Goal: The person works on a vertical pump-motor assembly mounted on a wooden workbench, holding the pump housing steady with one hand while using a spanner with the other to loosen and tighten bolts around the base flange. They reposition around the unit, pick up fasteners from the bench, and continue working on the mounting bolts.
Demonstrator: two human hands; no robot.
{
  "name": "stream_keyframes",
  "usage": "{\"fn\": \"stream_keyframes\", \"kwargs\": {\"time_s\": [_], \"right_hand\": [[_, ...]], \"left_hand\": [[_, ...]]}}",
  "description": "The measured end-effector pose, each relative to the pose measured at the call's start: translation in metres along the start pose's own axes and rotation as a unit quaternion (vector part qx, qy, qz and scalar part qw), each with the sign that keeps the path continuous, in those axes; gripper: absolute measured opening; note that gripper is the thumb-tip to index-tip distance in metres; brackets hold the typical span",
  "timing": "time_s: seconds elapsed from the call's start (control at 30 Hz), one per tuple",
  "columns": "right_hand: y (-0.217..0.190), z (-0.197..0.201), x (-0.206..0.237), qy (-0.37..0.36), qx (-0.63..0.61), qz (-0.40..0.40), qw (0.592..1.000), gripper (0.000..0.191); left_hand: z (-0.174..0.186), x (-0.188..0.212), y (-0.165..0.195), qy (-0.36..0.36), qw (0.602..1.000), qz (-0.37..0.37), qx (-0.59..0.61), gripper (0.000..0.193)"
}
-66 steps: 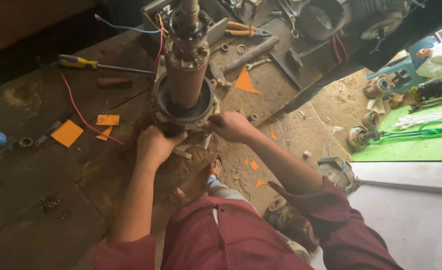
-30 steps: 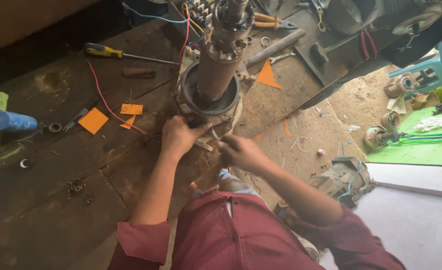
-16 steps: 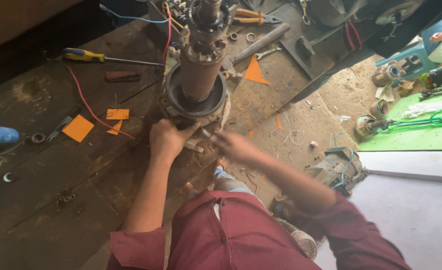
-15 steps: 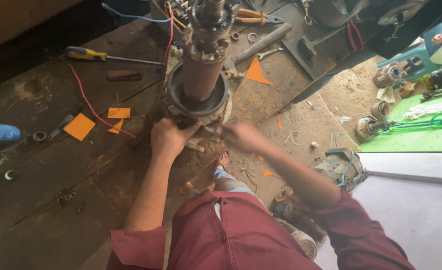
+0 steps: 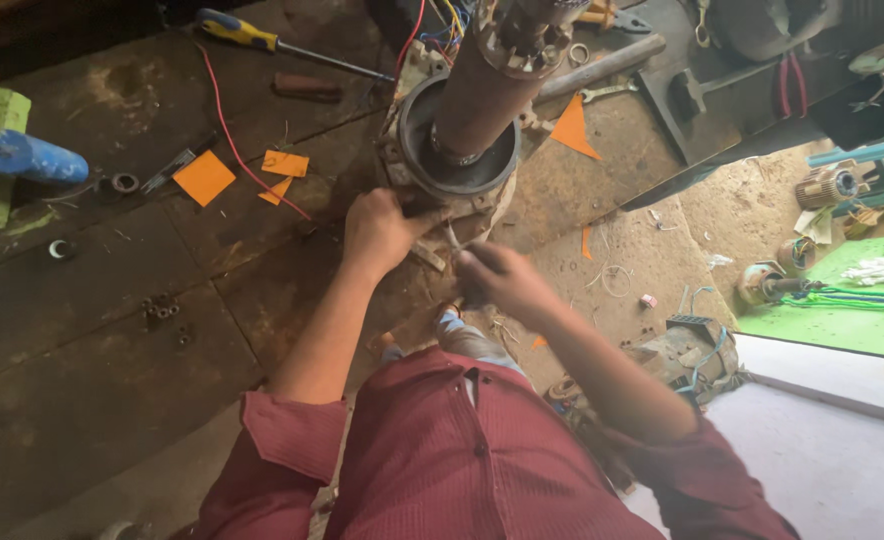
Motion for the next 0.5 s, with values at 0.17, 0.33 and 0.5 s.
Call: {"fn": "stream_keyframes", "kwargs": {"time_s": [0.17, 0.33, 0.5], "right_hand": [[0.018, -0.053, -0.014, 0.043, -0.220, -0.016, 0.974, 0.030], [-0.001, -0.054, -0.005, -0.005, -0.336, -0.038, 0.941, 0.033], [-0.012, -0.052, -0.005, -0.010, -0.336, -0.090, 0.938, 0.030]], "left_hand": [[-0.004, 0.005, 0.004, 0.047, 0.998, 0.034, -0.005, 0.051], [-0.005, 0.005, 0.013, 0.045, 0.997, 0.050, -0.038, 0.051], [-0.001, 0.004, 0.014, 0.039, 0.997, 0.054, -0.037, 0.051]]}}
Point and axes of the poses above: each hand's wrist, its own x-axis away from the middle knuckle, its own z-axis out of the back of the hand, y = z × x, the point moved 2 cm from there along -x, towards the middle knuckle, and after that the axes turned 3 degrees about x, right-handed, at the moved point
